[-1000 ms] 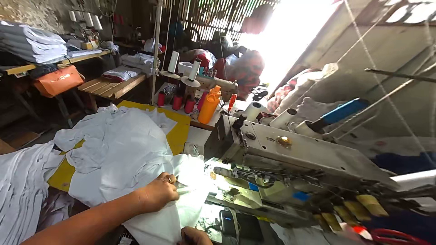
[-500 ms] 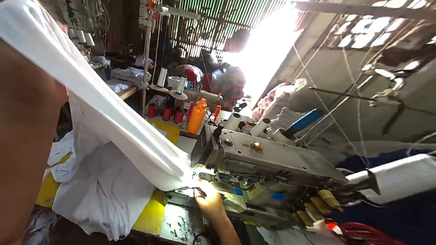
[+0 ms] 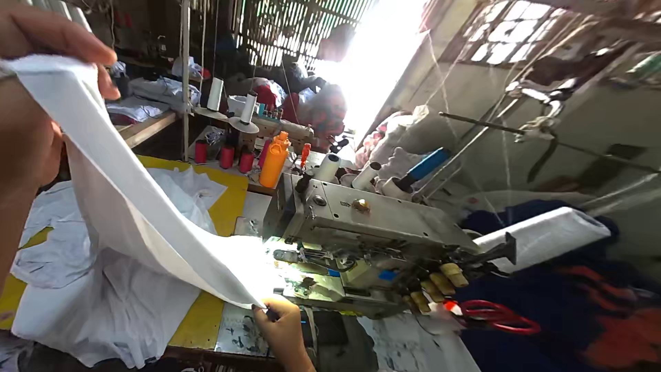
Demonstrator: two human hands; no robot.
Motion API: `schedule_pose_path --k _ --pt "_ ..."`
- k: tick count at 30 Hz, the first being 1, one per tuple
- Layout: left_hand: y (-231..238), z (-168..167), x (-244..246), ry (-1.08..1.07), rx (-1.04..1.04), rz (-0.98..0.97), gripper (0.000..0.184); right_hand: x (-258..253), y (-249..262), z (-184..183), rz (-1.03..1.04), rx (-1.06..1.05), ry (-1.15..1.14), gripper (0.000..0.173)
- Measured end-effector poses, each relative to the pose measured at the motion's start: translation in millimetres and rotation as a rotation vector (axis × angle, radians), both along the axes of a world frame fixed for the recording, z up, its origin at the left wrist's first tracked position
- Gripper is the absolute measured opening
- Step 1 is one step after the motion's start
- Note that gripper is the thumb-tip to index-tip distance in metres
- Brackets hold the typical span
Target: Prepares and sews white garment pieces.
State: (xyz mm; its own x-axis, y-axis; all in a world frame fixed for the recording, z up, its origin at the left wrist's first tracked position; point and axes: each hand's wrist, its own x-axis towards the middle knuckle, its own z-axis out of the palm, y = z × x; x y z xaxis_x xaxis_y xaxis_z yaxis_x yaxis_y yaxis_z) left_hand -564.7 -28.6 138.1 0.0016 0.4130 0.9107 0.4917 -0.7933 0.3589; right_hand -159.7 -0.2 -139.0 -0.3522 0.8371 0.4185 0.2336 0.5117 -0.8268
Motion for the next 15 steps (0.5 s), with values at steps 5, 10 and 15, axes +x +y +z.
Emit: schedule_pose_path --k 5,10,15 --pt "-8 -10 30 0.055 -0.093 -0.115 0.03 5 -5 2 0.077 0.05 0.061 0.01" --pt "-21 -32 74 0.052 -0.172 -0.007 0.018 7 1 -8 0.117 0.078 0.043 0.009" --pt "-33 -51 108 0.033 -0.254 0.074 0.017 10 0 -9 0.215 0.042 0.08 0.009"
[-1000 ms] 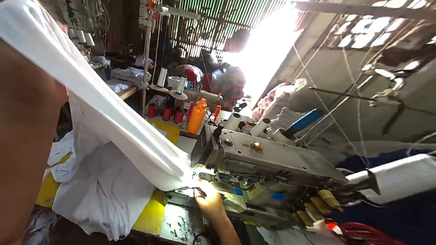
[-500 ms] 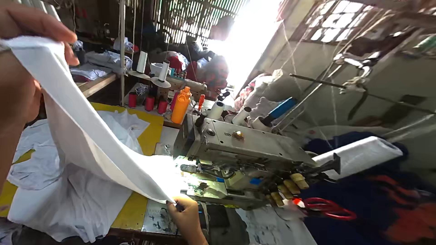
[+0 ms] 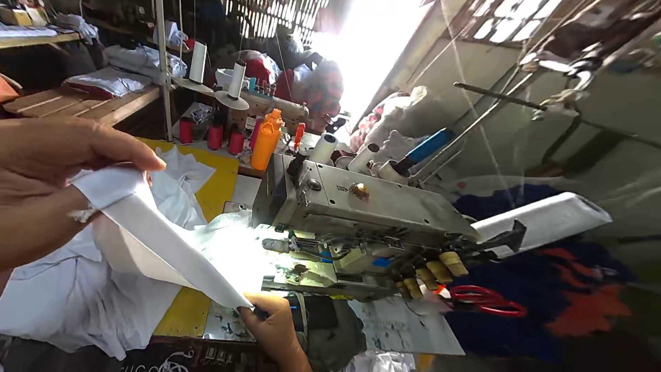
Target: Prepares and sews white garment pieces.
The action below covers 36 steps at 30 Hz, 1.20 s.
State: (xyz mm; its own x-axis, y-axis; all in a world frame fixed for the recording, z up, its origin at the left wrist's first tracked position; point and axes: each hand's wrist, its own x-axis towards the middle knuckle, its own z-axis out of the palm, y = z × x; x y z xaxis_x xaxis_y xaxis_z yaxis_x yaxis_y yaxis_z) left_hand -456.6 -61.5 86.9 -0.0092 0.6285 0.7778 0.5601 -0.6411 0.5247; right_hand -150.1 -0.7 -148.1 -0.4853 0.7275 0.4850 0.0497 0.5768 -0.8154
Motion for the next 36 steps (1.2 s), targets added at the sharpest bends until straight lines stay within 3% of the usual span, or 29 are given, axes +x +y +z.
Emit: schedule_pose_path --k 4,9,17,23,29,33,36 --pt "-6 -6 7 0.122 -0.113 0.088 0.017 -1 0 -2 0.019 -0.009 -0.014 0.01" --pt "4 -41 -4 0.201 -0.068 0.008 0.02 -1 1 -1 0.047 -0.045 -0.011 0.011" --pt "11 -52 12 0.307 -0.181 -0.052 0.017 -3 4 -1 0.002 -0.007 -0.031 0.01" --pt "23 -67 17 0.281 -0.365 -0.228 0.018 -3 5 1 -0.015 0.003 -0.042 0.012" --pt "35 -80 22 0.34 -0.365 -0.18 0.011 0 5 2 0.009 -0.05 -0.03 0.013" --pt "43 -92 25 0.274 -0.391 -0.282 0.02 0 6 3 -0.007 -0.081 -0.033 0.014" --pt "46 -103 31 0.34 -0.358 -0.28 0.025 1 7 8 0.0 -0.147 -0.058 0.015"
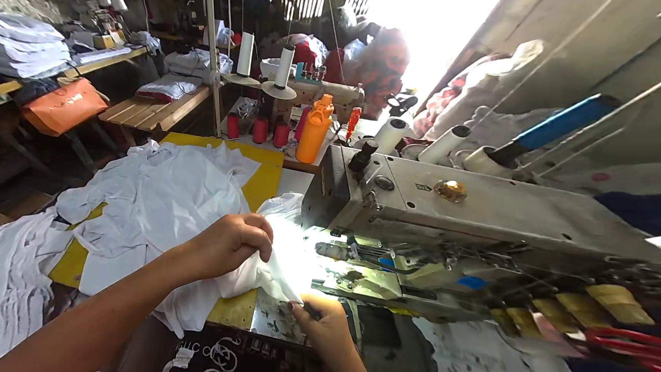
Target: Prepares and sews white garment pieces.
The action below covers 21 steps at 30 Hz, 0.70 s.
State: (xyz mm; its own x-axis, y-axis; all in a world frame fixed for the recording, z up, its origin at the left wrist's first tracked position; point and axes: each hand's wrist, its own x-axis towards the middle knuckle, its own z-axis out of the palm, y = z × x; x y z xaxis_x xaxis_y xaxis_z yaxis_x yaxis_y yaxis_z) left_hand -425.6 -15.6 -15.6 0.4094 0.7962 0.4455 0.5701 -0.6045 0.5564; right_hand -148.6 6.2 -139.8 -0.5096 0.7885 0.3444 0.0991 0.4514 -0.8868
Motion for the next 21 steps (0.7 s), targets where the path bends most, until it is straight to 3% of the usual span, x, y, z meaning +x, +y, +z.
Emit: schedule_pose_path --k 6,15,18,21 --pt "-3 -26 23 0.288 0.198 0.105 0.026 0 4 4 -0.015 -0.009 -0.043 0.02" --pt "-19 -40 50 0.449 0.382 0.039 0.022 -2 6 3 -0.003 0.018 0.024 0.019" --pt "-23 -48 51 0.465 0.296 -0.027 0.022 0 6 0 0.025 0.038 0.04 0.014" --pt "-19 -59 35 0.471 0.057 -0.02 0.017 -1 9 -7 0.023 0.066 0.026 0.012"
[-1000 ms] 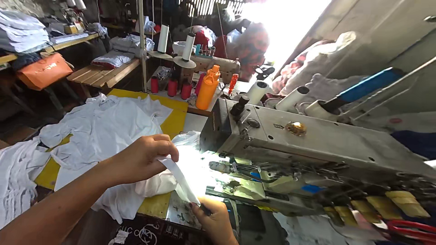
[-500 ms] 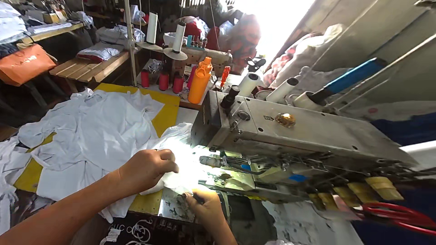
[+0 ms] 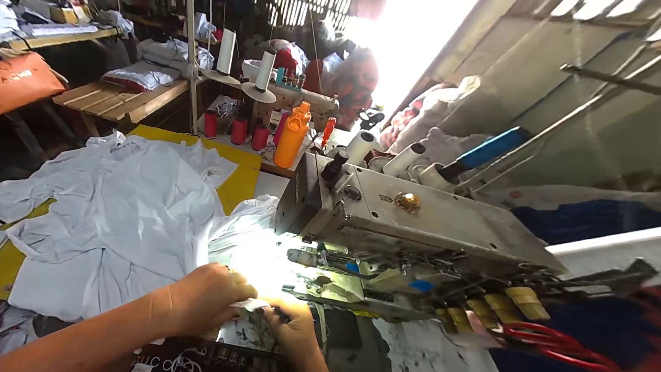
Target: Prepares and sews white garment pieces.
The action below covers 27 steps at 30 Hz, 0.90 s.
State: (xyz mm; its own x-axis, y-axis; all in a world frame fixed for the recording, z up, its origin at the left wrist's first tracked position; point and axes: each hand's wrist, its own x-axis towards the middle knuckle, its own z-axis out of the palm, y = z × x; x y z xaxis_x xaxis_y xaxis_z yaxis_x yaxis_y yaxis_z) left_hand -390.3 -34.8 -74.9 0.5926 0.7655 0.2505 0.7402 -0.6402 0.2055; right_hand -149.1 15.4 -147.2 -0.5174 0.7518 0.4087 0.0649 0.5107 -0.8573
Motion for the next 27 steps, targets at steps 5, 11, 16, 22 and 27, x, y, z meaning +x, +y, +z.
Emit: schedule_pose_path --k 5,11,16,22,27 --pt "2 -5 -19 0.111 0.039 0.208 0.002 -4 3 3 -0.104 -0.049 0.03 0.01" --pt "-31 28 6 -0.087 -0.355 -0.043 0.018 -8 1 4 -0.281 0.013 -0.002 0.009" --pt "52 60 -54 -0.123 0.156 0.324 0.022 -6 1 1 -0.316 0.099 -0.102 0.012" --pt "152 13 -69 0.113 -0.014 0.308 0.049 -5 0 -4 -0.311 0.095 -0.074 0.011" --pt "154 14 -64 0.119 -0.069 0.271 0.038 -6 -2 -1 -0.326 0.083 -0.089 0.011"
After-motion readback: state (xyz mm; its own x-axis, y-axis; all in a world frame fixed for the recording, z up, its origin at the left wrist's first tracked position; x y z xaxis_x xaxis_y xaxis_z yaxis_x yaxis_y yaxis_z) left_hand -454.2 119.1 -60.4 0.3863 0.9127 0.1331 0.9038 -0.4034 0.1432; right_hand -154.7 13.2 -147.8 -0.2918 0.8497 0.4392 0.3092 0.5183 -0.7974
